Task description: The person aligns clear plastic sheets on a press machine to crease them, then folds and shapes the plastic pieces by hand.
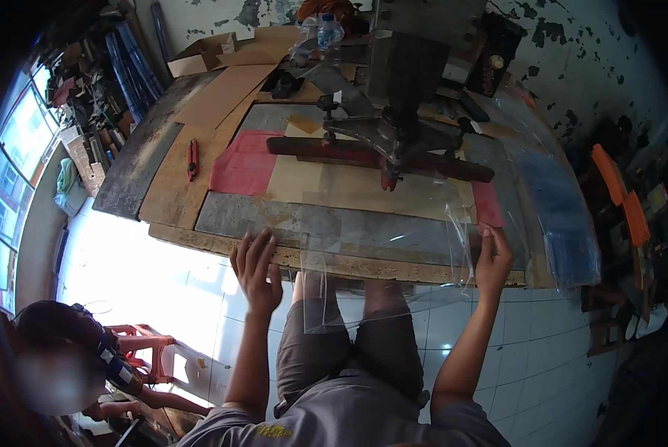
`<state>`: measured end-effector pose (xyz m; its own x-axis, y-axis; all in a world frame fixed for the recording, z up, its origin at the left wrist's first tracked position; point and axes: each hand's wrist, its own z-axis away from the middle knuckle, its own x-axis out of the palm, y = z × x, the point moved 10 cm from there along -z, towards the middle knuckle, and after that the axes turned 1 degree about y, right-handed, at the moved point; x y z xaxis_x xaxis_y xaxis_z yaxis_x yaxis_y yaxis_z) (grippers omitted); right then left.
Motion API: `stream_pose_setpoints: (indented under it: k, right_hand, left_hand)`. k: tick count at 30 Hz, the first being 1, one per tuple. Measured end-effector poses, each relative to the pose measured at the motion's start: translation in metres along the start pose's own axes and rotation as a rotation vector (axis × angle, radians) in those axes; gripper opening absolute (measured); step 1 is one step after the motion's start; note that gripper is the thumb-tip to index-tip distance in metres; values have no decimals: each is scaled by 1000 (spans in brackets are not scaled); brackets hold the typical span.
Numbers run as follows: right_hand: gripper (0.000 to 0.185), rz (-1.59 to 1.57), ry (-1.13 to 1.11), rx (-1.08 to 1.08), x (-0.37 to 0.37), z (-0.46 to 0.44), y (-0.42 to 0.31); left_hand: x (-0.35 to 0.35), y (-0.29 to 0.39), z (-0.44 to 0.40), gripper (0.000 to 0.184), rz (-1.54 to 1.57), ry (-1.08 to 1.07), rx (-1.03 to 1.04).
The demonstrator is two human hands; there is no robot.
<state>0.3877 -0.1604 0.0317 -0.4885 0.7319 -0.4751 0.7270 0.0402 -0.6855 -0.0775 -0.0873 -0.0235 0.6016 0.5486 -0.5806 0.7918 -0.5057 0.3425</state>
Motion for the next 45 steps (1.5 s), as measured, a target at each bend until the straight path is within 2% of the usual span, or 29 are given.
stream_pose_setpoints:
  k: [3,12,18,24,45]
  right_hand:
    - [26,-13,7,36,2,2,13]
    - [28,-6,-7,91,2,4,23]
    - [24,-70,115,109,-9,5,30]
    - [23,-63,41,101,-3,4,32]
    - [28,-96,19,134,0,7,36]
  left_hand:
    - [16,-14,36,46,-41,110,-28]
    - [34,-22,44,48,-59,313,110]
    - [34,-23,46,46,-46,258,39]
    - [32,-25,46,45,3,312,24]
    - [31,-25,46,53,-1,241,-14]
